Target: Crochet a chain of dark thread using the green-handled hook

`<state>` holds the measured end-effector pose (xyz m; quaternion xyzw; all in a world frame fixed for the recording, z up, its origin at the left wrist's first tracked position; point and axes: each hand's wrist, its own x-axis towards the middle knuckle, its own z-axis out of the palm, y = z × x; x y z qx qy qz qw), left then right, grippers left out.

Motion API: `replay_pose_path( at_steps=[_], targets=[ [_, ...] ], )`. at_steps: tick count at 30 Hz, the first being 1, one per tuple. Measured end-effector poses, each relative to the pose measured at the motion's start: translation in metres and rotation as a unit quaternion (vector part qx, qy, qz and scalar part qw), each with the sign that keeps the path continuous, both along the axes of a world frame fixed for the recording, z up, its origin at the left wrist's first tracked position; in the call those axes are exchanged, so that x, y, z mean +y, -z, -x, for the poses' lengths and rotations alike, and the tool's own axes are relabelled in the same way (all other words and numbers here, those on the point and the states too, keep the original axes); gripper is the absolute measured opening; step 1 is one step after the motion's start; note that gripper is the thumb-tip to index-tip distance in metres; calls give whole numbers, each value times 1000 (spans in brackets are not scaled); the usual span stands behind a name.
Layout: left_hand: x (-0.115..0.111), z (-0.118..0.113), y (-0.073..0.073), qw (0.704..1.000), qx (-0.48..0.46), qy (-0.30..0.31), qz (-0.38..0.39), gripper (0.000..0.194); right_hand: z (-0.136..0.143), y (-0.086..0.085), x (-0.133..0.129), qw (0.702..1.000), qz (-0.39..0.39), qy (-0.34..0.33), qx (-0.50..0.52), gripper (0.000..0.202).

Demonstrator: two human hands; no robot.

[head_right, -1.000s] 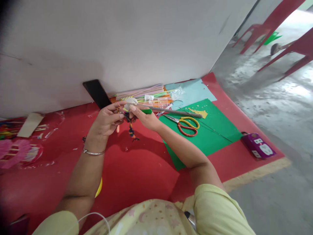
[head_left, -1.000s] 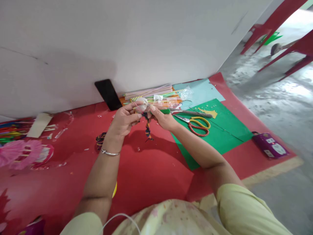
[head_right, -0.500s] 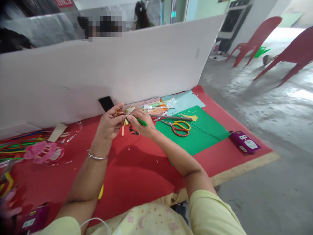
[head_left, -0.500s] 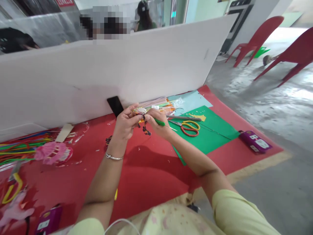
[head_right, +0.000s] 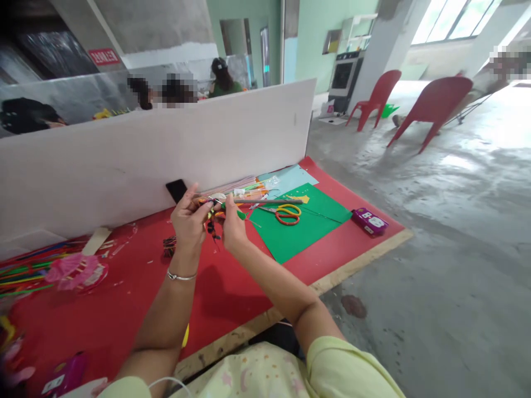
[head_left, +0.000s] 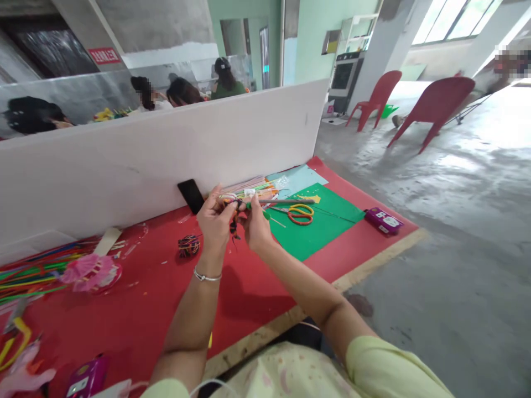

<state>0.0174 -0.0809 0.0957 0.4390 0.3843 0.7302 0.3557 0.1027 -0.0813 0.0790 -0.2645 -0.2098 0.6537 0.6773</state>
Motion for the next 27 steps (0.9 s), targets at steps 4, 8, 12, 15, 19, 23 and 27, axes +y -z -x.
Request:
replay_pose_path(
  at_steps=[4,8,12,15,19,23,27],
  targets=[
    [-9,3,-5,987,-137,54,63,67,16,1,-16,994,27,-64,80,66],
    [-15,16,-6,977,-155,108,101,64,17,12,-19,993,-44,-91,54,72],
    [-20,29,-5,968,-146,161,123,64,8,31,-13,991,-122,-51,-19,70],
    [-24,35,-7,967,-127,179,132,63,-8,40,-6,968,-208,-24,-139,64],
    [-27,39,-9,967,-112,177,143,57,-36,41,3,878,-330,8,-346,71],
    [-26,43,-6,969,-84,173,154,52,-58,36,14,793,-443,44,-417,67],
    [-24,47,0,970,-61,173,157,50,-70,36,23,730,-491,49,-472,65]
  ],
)
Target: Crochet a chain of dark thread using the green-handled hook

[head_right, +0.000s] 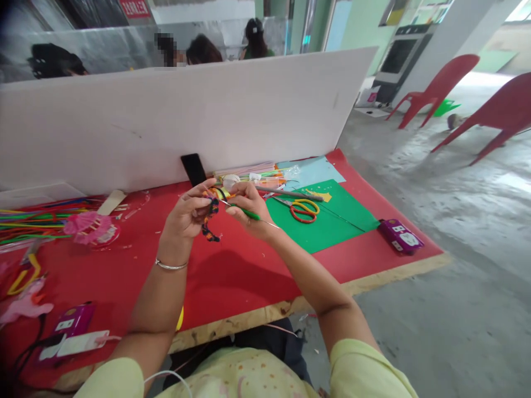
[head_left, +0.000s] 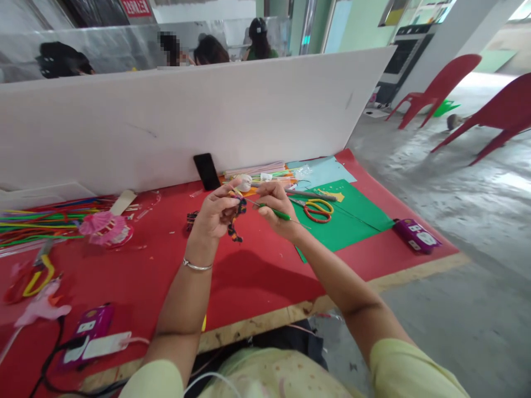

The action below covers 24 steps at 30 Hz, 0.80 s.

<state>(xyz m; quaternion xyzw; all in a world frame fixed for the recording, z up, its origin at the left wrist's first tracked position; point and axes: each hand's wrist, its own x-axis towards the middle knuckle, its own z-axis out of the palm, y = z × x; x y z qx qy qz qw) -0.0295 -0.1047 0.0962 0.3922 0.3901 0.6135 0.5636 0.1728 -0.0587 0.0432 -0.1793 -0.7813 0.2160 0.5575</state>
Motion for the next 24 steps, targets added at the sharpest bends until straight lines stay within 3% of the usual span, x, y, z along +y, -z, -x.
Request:
replay_pose_path(
  at_steps=[7,13,24],
  targets=[
    [5,-1,2,1000,1,20,2,52,-18,-5,2,992,-98,3,-78,52],
    [4,-5,1,999,-1,41,28,53,-24,-4,1,990,-102,20,-100,52],
    [8,0,15,999,27,44,5,61,-24,-7,0,987,-109,33,-114,45]
  ],
)
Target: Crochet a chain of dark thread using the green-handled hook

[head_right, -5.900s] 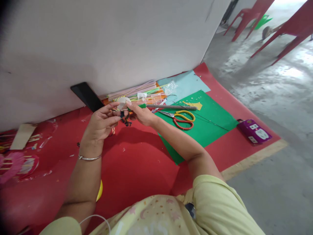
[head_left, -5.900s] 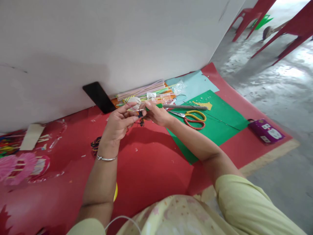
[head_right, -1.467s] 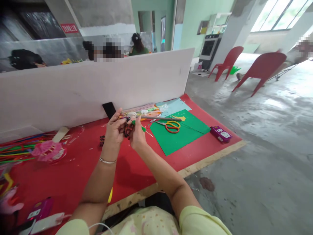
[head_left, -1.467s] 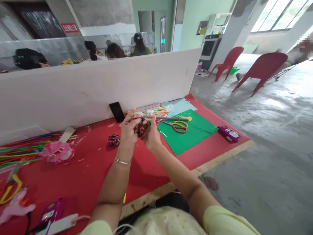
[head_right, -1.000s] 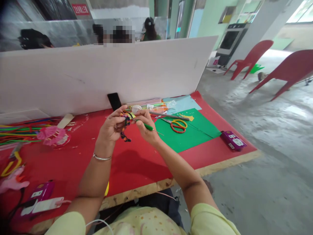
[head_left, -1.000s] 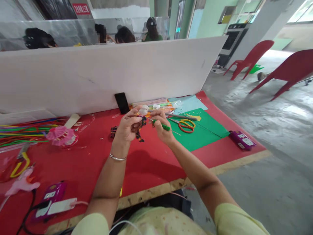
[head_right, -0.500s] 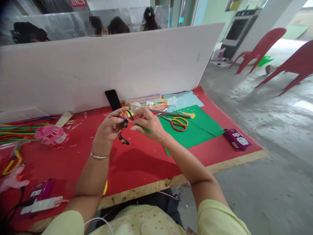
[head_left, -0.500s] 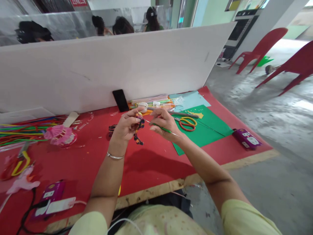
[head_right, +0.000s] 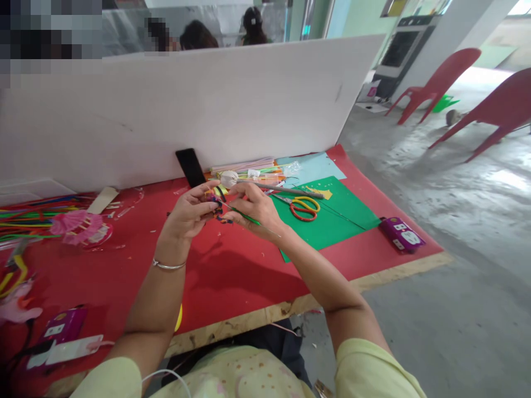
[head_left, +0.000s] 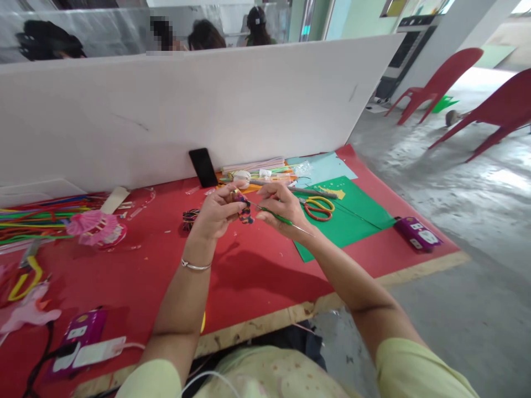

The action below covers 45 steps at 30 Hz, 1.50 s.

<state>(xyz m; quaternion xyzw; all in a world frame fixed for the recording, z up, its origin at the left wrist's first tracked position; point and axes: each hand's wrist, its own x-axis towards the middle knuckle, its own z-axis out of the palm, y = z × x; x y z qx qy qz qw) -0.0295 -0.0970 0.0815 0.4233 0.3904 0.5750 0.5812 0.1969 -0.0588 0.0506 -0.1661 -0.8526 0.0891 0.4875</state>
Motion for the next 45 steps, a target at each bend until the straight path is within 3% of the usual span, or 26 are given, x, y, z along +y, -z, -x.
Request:
replay_pose_path(
  at_steps=[11,22,31,36,40,42,45],
  targets=[
    [-3,3,1,999,37,-29,1,61,-5,-4,-1,997,-33,24,-64,42],
    [-2,8,4,998,54,13,6,55,-16,-18,-4,992,-70,-9,-101,32],
    [-1,12,1,995,69,71,22,49,-21,-23,-2,991,-23,-58,-122,29],
    [-1,14,3,993,61,102,11,45,-20,-21,-2,986,84,-136,-43,27],
    [1,11,7,993,53,106,-11,43,-11,-12,-6,958,237,-162,26,39],
    [3,6,11,996,47,54,-53,46,1,-4,-8,915,361,-159,86,50],
    [7,-1,15,988,69,-69,-121,48,27,6,-10,805,538,-165,188,64]
  ],
)
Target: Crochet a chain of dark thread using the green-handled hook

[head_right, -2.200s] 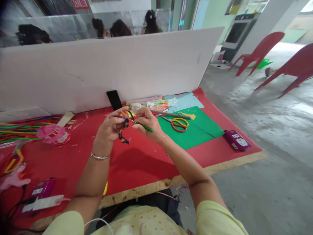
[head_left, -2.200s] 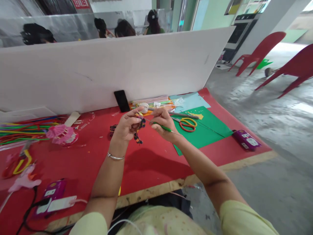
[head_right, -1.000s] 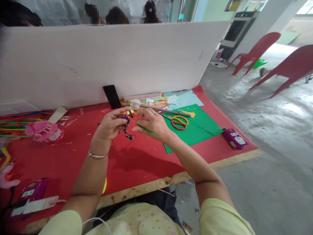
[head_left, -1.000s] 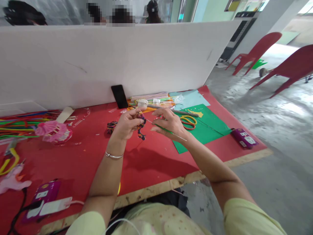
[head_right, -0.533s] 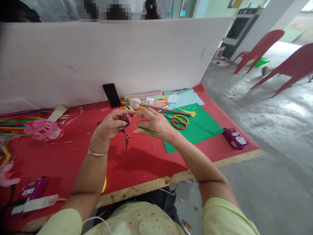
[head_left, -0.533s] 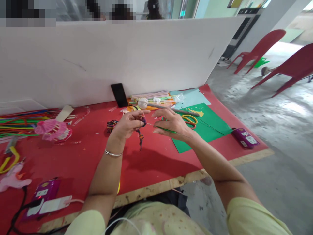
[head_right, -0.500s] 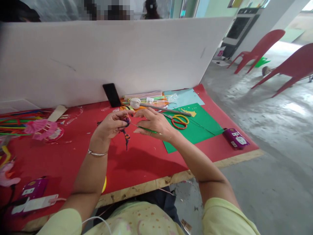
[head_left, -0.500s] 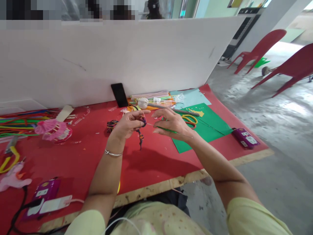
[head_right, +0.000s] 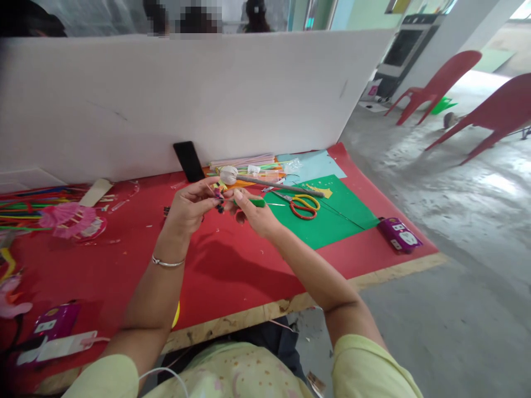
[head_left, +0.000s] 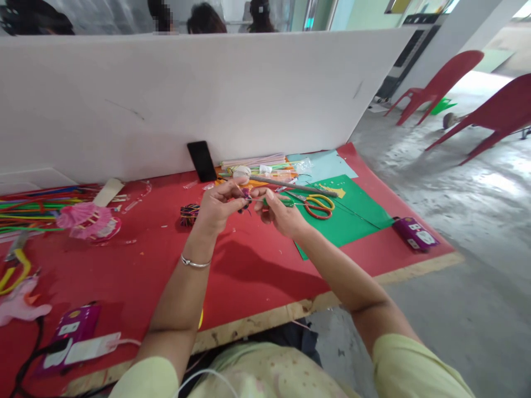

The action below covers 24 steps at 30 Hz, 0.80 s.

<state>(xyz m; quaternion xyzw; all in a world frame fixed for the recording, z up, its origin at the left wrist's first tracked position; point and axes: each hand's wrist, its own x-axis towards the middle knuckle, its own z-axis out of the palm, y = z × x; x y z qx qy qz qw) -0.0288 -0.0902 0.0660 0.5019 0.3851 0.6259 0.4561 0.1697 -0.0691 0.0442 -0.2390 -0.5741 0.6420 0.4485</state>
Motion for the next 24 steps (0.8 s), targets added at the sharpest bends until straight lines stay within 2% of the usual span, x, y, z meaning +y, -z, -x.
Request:
replay_pose_path(
  at_steps=[2,4,5,10,13,16,19,24],
  targets=[
    [2,-2,2,996,25,-82,-31,46,17,1,-1,998,46,9,34,73],
    [3,-1,4,989,22,-137,-44,46,31,-3,-2,998,34,33,41,71],
    [4,0,4,989,5,-144,-42,47,36,-6,-3,998,18,45,41,68],
    [3,8,2,989,-136,-50,27,57,47,-15,-2,998,-16,52,38,65],
    [2,13,0,984,-169,1,59,56,49,-15,4,998,-35,35,30,67],
    [1,18,-1,981,-182,36,57,55,52,-11,14,999,-36,15,25,68],
    [2,20,0,980,-191,27,41,56,54,-8,24,999,-9,9,30,65],
    [6,18,1,980,-195,-49,5,56,56,-12,39,996,52,-58,32,68]
  ],
)
